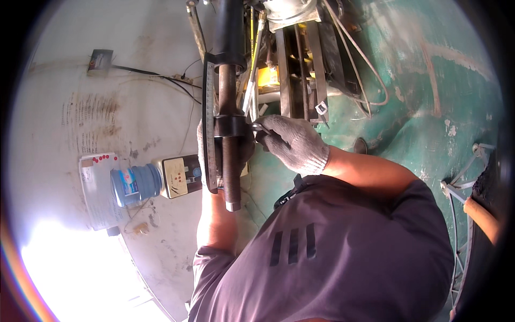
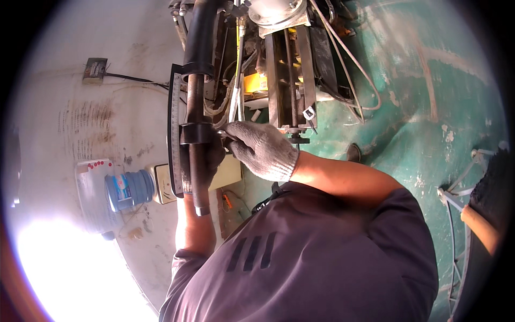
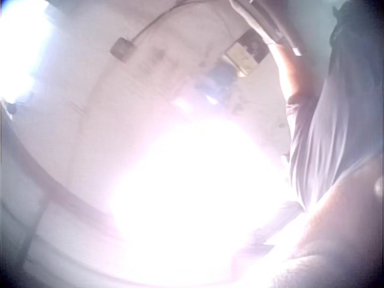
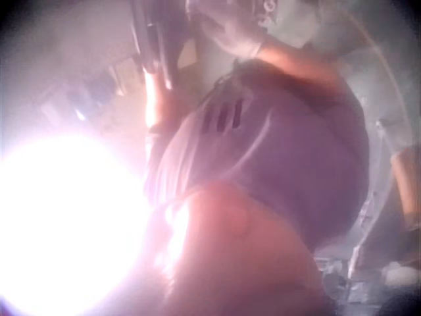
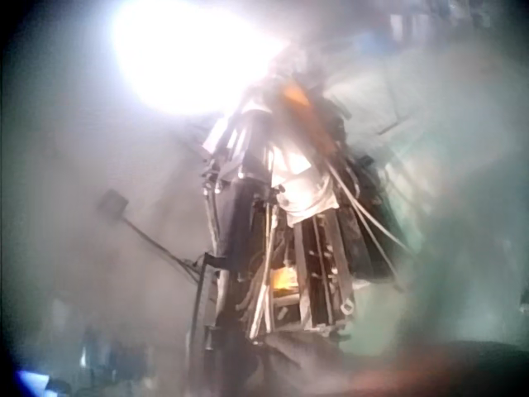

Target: The person measures a metal pipe clamped in a machine using a tape measure. They repeatedly extend the tape measure to check the length of the pipe and retract it, performing the measurement multiple times in a workshop setting.

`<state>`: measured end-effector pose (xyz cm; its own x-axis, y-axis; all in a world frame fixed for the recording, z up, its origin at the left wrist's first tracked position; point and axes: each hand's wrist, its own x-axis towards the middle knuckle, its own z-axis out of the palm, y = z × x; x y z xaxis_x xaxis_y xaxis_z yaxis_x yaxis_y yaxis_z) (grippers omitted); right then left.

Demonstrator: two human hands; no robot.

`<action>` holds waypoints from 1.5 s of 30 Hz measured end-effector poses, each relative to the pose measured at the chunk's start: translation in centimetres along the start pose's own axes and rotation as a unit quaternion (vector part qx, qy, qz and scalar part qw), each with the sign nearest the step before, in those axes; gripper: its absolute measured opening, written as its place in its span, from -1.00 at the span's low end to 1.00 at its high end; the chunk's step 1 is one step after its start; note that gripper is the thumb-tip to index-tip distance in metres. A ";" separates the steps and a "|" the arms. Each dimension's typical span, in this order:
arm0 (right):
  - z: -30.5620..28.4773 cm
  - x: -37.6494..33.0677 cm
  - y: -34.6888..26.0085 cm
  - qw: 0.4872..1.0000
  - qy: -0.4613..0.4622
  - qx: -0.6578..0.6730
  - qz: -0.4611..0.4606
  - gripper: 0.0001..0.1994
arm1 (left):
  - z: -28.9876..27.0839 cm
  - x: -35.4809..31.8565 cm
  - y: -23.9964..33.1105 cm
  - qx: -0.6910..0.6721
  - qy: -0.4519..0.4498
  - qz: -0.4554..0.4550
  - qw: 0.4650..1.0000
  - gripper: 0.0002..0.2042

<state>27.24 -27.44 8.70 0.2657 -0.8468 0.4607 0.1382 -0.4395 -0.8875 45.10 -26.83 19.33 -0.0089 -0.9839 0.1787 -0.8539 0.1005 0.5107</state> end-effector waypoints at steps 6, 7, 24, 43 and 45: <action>1.1 -0.1 -1.5 0.962 0.017 0.234 0.139 -0.91 | 0.8 -1.5 -4.4 -0.138 -0.039 -0.027 0.989 -0.68; -0.1 -0.2 -1.9 0.990 -0.007 0.131 0.054 -0.89 | 1.0 -1.5 -5.2 -0.120 -0.024 0.033 0.992 -0.70; -7.2 -9.3 14.5 0.912 0.022 -0.142 0.384 -0.68 | 0.7 -5.5 -7.6 -0.730 -0.039 -0.285 0.620 -0.17; -4.4 -1.6 41.8 0.707 -0.511 -0.441 0.209 -0.50 | 16.4 -14.0 2.2 -0.395 0.125 -0.597 0.687 -0.71; -4.7 -1.9 42.6 0.721 -0.510 -0.432 0.182 -0.59 | 17.9 -13.0 4.5 -0.334 0.087 -0.616 0.709 -0.69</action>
<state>28.09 -45.94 -29.96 0.7584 -0.4869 -0.4332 -0.6475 -0.6390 -0.4153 32.09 -16.25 4.23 0.6422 -0.3597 -0.6770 0.2780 -0.7137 0.6429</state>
